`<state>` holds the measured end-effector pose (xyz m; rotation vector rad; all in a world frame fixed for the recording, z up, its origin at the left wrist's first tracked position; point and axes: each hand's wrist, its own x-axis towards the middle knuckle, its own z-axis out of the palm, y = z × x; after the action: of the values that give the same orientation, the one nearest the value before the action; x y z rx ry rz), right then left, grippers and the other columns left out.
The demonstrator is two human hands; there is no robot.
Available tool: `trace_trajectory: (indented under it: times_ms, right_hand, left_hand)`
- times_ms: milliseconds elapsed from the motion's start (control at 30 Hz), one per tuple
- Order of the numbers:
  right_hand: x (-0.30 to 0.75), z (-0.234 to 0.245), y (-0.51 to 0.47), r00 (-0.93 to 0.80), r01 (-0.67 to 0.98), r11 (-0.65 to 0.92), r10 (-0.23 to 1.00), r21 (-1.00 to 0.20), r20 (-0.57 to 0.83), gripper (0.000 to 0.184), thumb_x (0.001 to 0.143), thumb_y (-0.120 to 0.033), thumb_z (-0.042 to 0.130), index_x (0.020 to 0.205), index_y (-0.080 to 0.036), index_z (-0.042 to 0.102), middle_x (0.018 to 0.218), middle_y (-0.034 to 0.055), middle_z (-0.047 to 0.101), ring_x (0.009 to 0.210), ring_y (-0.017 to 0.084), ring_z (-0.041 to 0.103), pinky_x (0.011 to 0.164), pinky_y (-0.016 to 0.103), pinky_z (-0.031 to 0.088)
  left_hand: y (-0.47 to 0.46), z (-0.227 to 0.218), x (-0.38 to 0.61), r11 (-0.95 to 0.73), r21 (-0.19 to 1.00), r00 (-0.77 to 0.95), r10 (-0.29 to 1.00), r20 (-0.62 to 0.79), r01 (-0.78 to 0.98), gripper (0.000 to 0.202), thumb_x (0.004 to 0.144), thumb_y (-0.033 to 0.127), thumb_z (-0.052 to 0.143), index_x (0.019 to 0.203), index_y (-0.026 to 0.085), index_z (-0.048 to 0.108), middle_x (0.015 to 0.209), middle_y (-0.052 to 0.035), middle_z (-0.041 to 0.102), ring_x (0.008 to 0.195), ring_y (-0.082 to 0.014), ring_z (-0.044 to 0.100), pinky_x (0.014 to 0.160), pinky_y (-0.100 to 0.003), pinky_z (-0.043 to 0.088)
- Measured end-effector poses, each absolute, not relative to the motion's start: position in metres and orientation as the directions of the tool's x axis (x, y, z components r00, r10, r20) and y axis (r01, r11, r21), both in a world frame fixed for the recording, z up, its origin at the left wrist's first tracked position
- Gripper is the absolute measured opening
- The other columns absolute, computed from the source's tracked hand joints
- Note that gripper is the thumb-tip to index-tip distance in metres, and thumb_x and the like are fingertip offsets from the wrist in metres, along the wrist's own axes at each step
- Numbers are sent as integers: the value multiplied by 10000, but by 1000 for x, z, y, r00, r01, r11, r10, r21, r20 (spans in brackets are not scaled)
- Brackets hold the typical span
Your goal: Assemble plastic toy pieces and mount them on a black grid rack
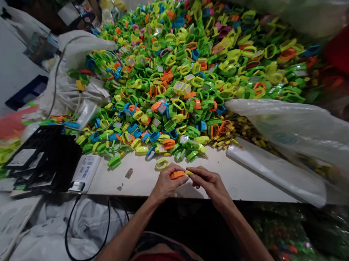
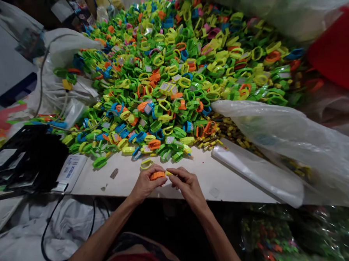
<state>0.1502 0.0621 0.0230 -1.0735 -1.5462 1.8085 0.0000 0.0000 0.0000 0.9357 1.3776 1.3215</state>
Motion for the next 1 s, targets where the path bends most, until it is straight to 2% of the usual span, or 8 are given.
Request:
trace_trajectory:
  times_ms: [100,300,500,633,800,867,933,1000]
  right_hand:
    - [151,27,63,-530,142,-239,802,-961,-278,347,702,-445,679,881,-149,708,646,13,578,559,113,507,533,243,424]
    - [148,27,63,-511,148,-219,818,-965,-264,351,677,-478,694,766,-139,688,607,22,605,505,106,492,494,235,418]
    - [150,28,63,-547,228,-112,807,-967,-223,314,701,-457,674,788,-160,724,686,45,654,541,128,527,502,244,434]
    - [157,33,66,-638,303,-76,725,-950,-262,255,712,-415,658,748,-172,729,677,37,655,538,124,522,498,230,416]
    - [157,29,68,-766,359,-199,496,-912,-410,230,688,-376,672,686,-150,713,493,-14,541,448,85,434,444,201,316]
    - [148,25,62,-779,358,-262,446,-896,-441,242,681,-380,683,675,-139,709,466,-21,516,435,79,421,436,197,295]
    - [137,18,53,-754,296,-342,490,-892,-438,278,687,-404,683,753,-136,717,505,-17,543,455,83,456,465,202,343]
    - [130,9,49,-691,187,-397,597,-899,-407,400,682,-438,687,959,-150,697,661,5,614,503,94,517,517,226,419]
  left_hand:
    - [1,2,-1,-2,991,-219,975,32,136,282,718,421,702,755,150,632,824,-53,602,807,-166,552,747,-284,440]
    - [0,-1,-1,-49,914,-179,975,132,403,247,787,411,640,804,165,645,781,-53,638,727,-157,579,685,-260,445]
    - [-5,-3,-4,-38,867,-84,992,92,497,213,803,339,621,959,199,658,875,-70,666,817,-194,612,734,-283,462]
    - [-12,0,-7,-81,831,65,996,54,550,179,837,291,575,960,188,656,886,-74,669,819,-190,614,724,-263,445]
    - [-23,0,-11,-121,795,209,978,-8,594,125,829,287,604,815,175,658,735,-28,644,652,-142,586,577,-210,378]
    - [-29,0,-19,-127,764,214,977,-15,633,127,829,295,605,802,180,653,716,-17,641,629,-135,578,556,-209,362]
    - [-35,3,-34,-118,708,153,988,14,696,132,852,283,562,818,190,649,730,-18,644,654,-143,587,581,-217,381]
    - [-42,8,-57,-83,613,33,995,93,786,163,878,266,498,850,197,643,767,-33,650,709,-163,602,631,-240,415]
